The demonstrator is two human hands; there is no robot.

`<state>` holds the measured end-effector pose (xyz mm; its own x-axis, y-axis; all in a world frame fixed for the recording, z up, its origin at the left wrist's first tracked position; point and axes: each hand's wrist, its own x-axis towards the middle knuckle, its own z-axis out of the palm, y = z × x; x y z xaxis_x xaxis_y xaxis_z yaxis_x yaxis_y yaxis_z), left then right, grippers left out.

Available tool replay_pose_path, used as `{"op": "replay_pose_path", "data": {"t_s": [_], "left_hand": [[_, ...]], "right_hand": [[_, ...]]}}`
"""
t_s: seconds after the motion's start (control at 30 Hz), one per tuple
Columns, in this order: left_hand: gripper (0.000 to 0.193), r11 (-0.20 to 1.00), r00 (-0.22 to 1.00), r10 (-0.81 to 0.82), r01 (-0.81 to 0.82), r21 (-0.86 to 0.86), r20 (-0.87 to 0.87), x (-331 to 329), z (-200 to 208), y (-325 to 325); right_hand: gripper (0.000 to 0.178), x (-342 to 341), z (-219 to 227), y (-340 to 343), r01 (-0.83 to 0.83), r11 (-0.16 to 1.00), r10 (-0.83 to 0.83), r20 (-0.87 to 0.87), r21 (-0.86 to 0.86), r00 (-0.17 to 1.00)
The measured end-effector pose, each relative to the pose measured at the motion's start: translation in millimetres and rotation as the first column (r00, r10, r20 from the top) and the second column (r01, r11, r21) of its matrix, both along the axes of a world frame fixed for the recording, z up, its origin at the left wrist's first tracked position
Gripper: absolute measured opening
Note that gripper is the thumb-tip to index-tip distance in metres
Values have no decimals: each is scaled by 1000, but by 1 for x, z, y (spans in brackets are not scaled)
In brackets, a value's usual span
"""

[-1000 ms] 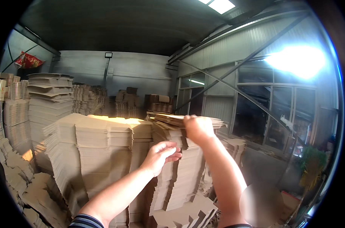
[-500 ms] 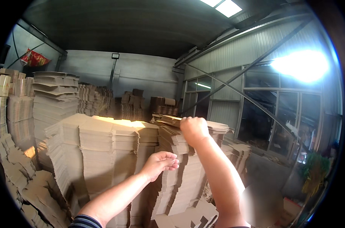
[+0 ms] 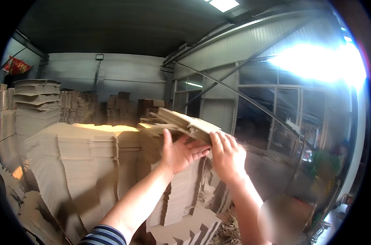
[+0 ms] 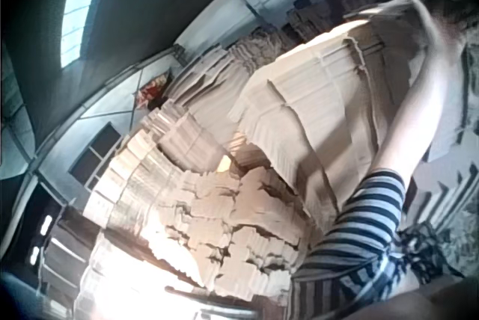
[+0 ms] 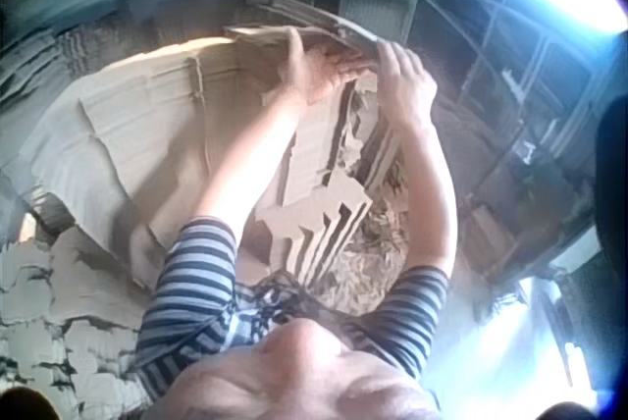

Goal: The person repeatedly picks up flat cardboard pieces from one stack and places them onto another stack. The person handles the cardboard by hand, moving between two locations in the warehouse.

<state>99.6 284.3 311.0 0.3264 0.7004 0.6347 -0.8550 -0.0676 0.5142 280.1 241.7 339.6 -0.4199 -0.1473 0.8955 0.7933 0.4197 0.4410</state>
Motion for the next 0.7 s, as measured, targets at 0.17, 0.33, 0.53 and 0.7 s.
{"op": "replay_pose_path", "data": {"t_s": [0.17, 0.33, 0.53, 0.7], "left_hand": [[102, 994, 988, 111, -110, -16, 107, 14, -33, 20], [87, 938, 950, -252, 193, 288, 184, 3, -63, 51], [91, 981, 979, -191, 193, -18, 76, 14, -92, 45], [78, 995, 828, 92, -63, 72, -554, -11, -137, 69]], "right_hand": [[36, 52, -56, -15, -60, 997, 63, 55, -43, 996], [33, 96, -94, -36, -142, 990, 137, 228, 8, 964], [23, 133, -116, -94, -12, 998, 34, 440, -53, 897], [22, 167, -118, -141, 75, 996, -39, 559, -42, 828]]}}
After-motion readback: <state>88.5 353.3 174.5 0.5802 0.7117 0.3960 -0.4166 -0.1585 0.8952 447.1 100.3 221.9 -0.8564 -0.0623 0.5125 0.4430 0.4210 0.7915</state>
